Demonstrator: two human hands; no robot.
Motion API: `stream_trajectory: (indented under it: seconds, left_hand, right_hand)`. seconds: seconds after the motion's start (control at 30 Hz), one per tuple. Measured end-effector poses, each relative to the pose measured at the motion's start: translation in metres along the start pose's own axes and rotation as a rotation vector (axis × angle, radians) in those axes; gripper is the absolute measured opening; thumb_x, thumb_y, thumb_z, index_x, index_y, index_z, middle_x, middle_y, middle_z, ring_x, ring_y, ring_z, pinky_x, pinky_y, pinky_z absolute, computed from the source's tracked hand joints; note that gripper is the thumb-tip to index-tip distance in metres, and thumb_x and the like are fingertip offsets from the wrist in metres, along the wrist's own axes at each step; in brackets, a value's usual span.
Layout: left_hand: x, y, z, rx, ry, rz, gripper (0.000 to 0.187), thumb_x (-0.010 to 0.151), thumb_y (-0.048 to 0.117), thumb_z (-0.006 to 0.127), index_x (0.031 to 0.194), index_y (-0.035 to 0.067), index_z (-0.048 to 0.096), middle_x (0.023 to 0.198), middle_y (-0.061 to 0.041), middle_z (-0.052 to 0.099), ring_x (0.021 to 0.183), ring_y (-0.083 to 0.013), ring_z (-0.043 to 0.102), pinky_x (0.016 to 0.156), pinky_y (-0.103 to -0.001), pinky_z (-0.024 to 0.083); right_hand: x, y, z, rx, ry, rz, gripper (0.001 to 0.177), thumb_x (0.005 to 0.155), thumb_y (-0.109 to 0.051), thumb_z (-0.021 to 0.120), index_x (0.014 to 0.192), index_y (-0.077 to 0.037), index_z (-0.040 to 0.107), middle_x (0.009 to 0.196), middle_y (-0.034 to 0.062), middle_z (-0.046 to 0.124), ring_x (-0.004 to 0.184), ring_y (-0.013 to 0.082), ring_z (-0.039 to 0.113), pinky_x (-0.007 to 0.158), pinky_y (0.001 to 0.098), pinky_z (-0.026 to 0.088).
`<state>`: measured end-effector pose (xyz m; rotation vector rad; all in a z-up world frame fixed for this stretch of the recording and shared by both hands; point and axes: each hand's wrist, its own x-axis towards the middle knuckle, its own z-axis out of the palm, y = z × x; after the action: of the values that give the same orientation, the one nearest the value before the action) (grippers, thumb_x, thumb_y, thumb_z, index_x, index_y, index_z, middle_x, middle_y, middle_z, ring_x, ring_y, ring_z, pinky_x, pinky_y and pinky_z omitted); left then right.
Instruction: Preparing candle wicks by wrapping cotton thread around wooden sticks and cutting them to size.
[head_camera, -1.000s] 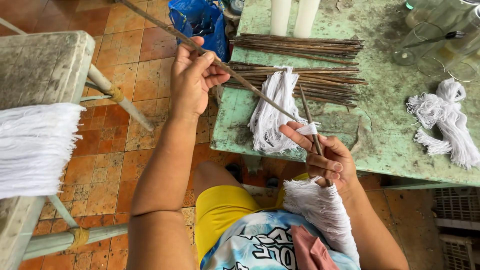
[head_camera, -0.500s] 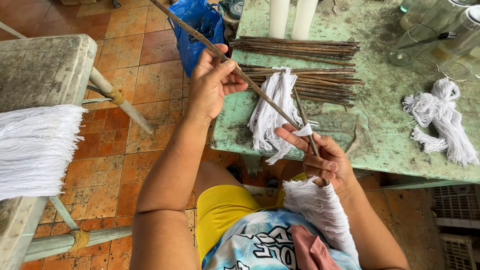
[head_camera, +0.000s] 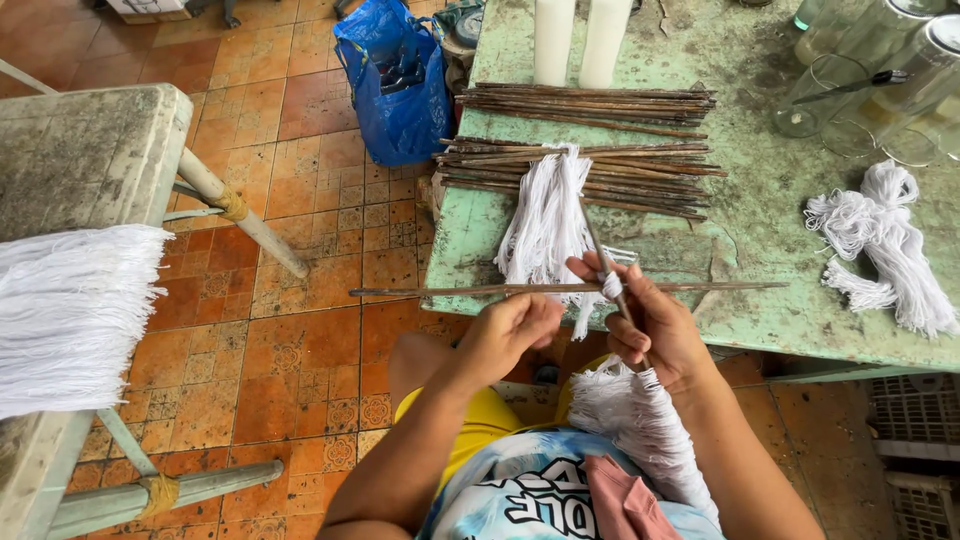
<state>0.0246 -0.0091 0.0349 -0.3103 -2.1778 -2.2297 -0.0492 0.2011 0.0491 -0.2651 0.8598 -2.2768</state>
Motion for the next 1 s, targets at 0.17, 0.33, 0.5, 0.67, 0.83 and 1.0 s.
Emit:
stream_trajectory:
  seconds: [0.17,0.33,0.5,0.67,0.83,1.0]
  left_hand:
    - [-0.025,0.062,-0.027,0.963,0.253,0.484,0.029,0.100,0.034,0.064,0.124,0.016,0.067,0.107,-0.011,0.066,0.099,-0.0245,0.064,0.099,-0.048,0.041]
    - [-0.011,0.020,-0.058,1.331,0.155,0.296,0.038,0.101,0.025,0.062,0.139,0.021,0.063,0.093,-0.008,0.072,0.092,-0.0239,0.071,0.109,-0.062,0.039]
    - [0.011,0.069,-0.082,1.051,0.587,0.276,0.046,0.105,0.008,0.059,0.150,0.013,0.054,0.092,-0.010,0.059,0.063,-0.0182,0.057,0.054,-0.029,0.053]
    - [0.000,0.123,-0.107,1.070,0.727,0.576,0.042,0.110,0.004,0.055,0.151,0.012,0.055,0.104,-0.009,0.049,0.089,-0.0248,0.055,0.075,-0.035,0.054]
    - [-0.019,0.146,-0.100,1.112,0.659,0.593,0.028,0.108,0.002,0.056,0.134,0.005,0.067,0.103,-0.011,0.052,0.092,-0.0269,0.056,0.078,-0.036,0.054]
    - [0.035,0.099,-0.116,1.212,0.584,0.532,0.018,0.109,0.010,0.053,0.122,0.002,0.064,0.115,-0.014,0.053,0.100,-0.0283,0.056,0.080,-0.036,0.053]
  right_hand:
    - [0.002,-0.002,-0.012,0.014,-0.023,-0.006,0.054,0.107,-0.035,0.039,0.151,-0.003,0.044,0.146,0.0109,0.060,0.034,-0.0002,0.045,0.028,0.0149,0.044]
    - [0.000,0.011,0.008,0.050,-0.061,0.022,0.056,0.108,-0.032,0.039,0.152,0.002,0.041,0.148,0.0166,0.057,0.035,-0.0004,0.046,0.029,0.0156,0.045]
    - [-0.016,0.012,0.039,-0.345,-0.154,-0.096,0.089,0.091,-0.003,0.062,0.164,-0.014,0.013,0.147,0.0350,0.048,0.035,0.0096,0.060,0.032,0.0207,0.055]
    - [-0.030,-0.013,0.007,-0.632,0.050,-0.168,0.069,0.089,-0.005,0.064,0.151,0.000,0.036,0.126,0.0318,0.065,0.045,0.0174,0.072,0.043,0.0281,0.061]
    - [-0.053,-0.032,-0.038,-0.582,0.164,-0.270,0.034,0.092,0.002,0.059,0.125,0.011,0.061,0.098,0.0260,0.070,0.058,0.0249,0.072,0.057,0.0359,0.061]
    - [-0.064,-0.044,-0.039,-0.677,-0.071,-0.133,0.012,0.098,-0.010,0.063,0.107,-0.006,0.055,0.092,0.0052,0.060,0.082,0.0145,0.057,0.076,0.0302,0.048]
